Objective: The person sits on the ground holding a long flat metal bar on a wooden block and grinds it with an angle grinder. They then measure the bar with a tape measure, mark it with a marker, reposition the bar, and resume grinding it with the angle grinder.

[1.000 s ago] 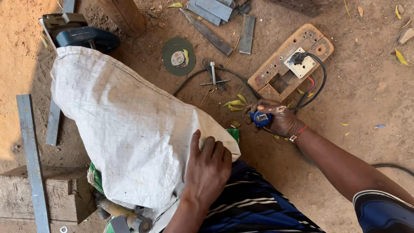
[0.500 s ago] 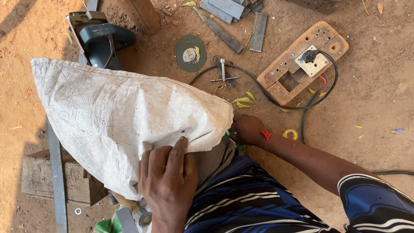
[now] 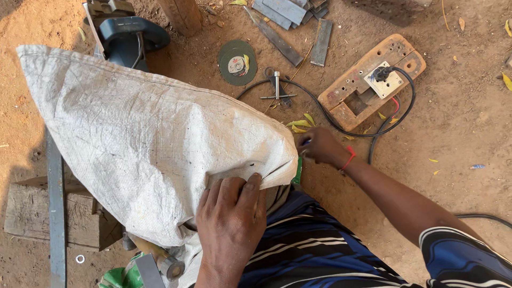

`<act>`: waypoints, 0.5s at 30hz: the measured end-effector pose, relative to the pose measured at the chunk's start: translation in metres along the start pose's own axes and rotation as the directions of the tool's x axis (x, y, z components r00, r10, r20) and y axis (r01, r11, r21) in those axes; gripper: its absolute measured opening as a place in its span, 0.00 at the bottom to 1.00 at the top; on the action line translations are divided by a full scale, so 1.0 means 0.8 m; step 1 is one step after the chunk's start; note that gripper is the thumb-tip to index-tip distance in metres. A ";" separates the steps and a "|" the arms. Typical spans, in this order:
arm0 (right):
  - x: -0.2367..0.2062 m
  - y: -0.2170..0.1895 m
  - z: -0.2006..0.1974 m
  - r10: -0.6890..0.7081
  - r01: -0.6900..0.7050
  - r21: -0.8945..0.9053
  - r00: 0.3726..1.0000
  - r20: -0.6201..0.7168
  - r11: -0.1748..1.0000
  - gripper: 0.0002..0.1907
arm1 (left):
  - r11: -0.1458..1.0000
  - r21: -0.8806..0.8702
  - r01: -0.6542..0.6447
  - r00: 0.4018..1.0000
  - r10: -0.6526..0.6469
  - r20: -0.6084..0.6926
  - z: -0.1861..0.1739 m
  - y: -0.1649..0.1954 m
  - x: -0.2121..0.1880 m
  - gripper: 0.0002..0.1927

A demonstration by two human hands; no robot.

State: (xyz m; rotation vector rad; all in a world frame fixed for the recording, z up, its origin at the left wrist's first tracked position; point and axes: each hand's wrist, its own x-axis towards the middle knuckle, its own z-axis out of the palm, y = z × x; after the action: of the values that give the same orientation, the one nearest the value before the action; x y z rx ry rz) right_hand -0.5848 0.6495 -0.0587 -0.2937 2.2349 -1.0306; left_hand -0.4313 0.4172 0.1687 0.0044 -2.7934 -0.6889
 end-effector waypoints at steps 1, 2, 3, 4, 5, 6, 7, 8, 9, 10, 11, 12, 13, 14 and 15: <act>-0.007 -0.011 -0.035 0.313 -0.315 0.251 0.949 0.049 0.916 0.12 | 1.000 -0.021 -0.006 1.000 0.007 0.014 0.002 -0.001 -0.004 0.12; -0.018 -0.023 -0.072 0.210 -0.198 0.309 0.978 -0.005 0.930 0.07 | 0.995 -0.091 -0.026 0.997 0.032 0.063 0.007 -0.001 -0.009 0.10; -0.024 -0.040 -0.102 0.136 -0.089 0.384 0.986 -0.095 0.919 0.08 | 0.986 -0.163 -0.045 0.992 0.063 0.105 0.016 0.003 -0.013 0.08; -0.029 -0.059 -0.132 0.060 0.025 0.431 0.982 -0.182 0.902 0.08 | 0.971 -0.229 -0.061 0.985 0.095 0.144 0.027 0.006 -0.016 0.06; -0.036 -0.080 -0.154 -0.011 0.138 0.466 0.964 -0.266 0.874 0.10 | 0.964 -0.249 -0.088 0.952 0.155 0.265 0.041 0.013 -0.019 0.05; -0.043 -0.102 -0.168 -0.054 0.213 0.514 0.950 -0.306 0.831 0.10 | 0.957 -0.270 -0.109 0.901 0.210 0.379 0.056 0.020 -0.022 0.04; -0.048 -0.126 -0.181 -0.103 0.291 0.559 0.934 -0.343 0.776 0.09 | 0.948 -0.296 -0.120 0.876 0.242 0.418 0.071 0.022 -0.021 0.04; -0.053 -0.150 -0.187 -0.178 0.353 0.589 0.925 -0.335 0.727 0.09 | 0.943 -0.309 -0.126 0.852 0.263 0.452 0.083 0.022 -0.021 0.05; -0.057 -0.175 -0.187 -0.261 0.411 0.621 0.910 -0.322 0.668 0.08 | 0.925 -0.360 -0.125 0.866 0.279 0.416 0.089 0.017 -0.022 0.11; -0.058 -0.200 -0.182 -0.356 0.462 0.631 0.886 -0.297 0.624 0.09 | 0.905 -0.406 -0.125 0.880 0.290 0.376 0.092 0.011 -0.023 0.18; -0.059 -0.224 -0.172 -0.445 0.505 0.645 0.853 -0.272 0.574 0.10 | 0.883 -0.451 -0.128 0.893 0.301 0.335 0.088 0.003 -0.025 0.24; -0.061 -0.248 -0.158 -0.516 0.507 0.696 0.827 -0.224 0.509 0.10 | 0.828 -0.558 -0.053 0.916 0.262 0.303 0.079 -0.007 -0.029 0.21; -0.063 -0.271 -0.139 -0.584 0.493 0.747 0.793 -0.174 0.446 0.11 | 0.753 -0.658 0.014 0.938 0.218 0.270 0.064 -0.016 -0.035 0.18; -0.067 -0.294 -0.117 -0.619 0.434 0.796 0.780 -0.098 0.421 0.11 | 0.658 -0.750 0.070 0.958 0.166 0.235 0.046 -0.024 -0.043 0.16; -0.071 -0.316 -0.095 -0.649 0.368 0.838 0.761 -0.022 0.403 0.11 | 0.464 -0.842 0.275 0.960 -0.078 0.270 0.027 -0.030 -0.051 0.19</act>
State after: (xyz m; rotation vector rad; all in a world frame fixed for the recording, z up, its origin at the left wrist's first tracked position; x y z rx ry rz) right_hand -0.6066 0.5520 0.1925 -0.7066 1.1490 -2.0681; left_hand -0.3987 0.4085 0.1291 0.0359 -2.2388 -2.2179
